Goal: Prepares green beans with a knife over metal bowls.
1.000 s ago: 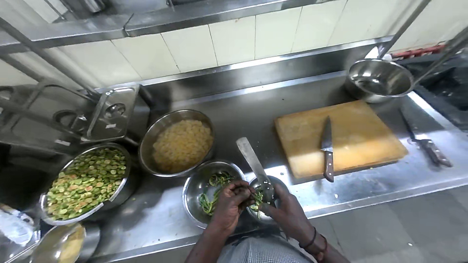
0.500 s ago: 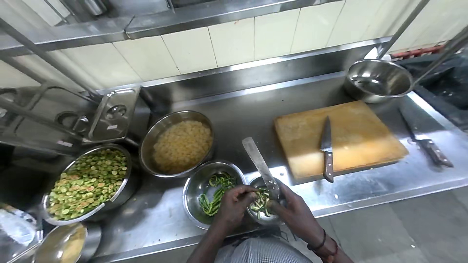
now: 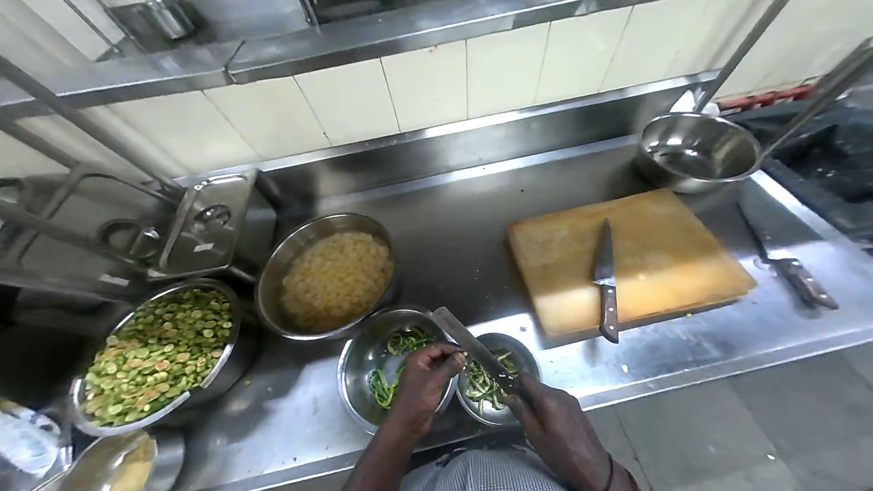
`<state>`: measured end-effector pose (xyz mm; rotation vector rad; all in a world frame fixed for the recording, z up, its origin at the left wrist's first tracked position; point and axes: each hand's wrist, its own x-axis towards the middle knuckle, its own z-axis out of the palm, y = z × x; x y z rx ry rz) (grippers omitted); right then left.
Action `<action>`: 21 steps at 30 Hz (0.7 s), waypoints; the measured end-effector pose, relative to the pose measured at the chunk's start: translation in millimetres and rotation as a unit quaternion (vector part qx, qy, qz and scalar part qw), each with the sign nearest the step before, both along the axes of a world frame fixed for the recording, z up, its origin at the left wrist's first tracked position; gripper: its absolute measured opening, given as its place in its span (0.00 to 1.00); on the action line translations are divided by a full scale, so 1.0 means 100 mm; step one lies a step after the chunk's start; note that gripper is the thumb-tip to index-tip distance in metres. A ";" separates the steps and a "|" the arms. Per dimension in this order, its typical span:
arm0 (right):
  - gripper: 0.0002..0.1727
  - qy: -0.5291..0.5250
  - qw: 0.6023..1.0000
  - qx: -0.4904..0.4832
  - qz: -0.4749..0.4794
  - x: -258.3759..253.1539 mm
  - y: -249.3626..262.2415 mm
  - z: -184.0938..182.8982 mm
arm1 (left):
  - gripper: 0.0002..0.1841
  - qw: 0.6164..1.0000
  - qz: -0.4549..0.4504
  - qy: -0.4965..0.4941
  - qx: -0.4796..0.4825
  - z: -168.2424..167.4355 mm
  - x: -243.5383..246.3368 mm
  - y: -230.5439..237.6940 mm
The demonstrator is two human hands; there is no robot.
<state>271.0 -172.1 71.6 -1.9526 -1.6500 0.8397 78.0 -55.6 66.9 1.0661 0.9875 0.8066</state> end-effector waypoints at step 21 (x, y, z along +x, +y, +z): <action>0.20 -0.061 0.995 -0.070 0.031 -0.12 0.05 0.18 | 0.03 0.998 -0.020 0.032 -0.046 0.08 0.03 -0.06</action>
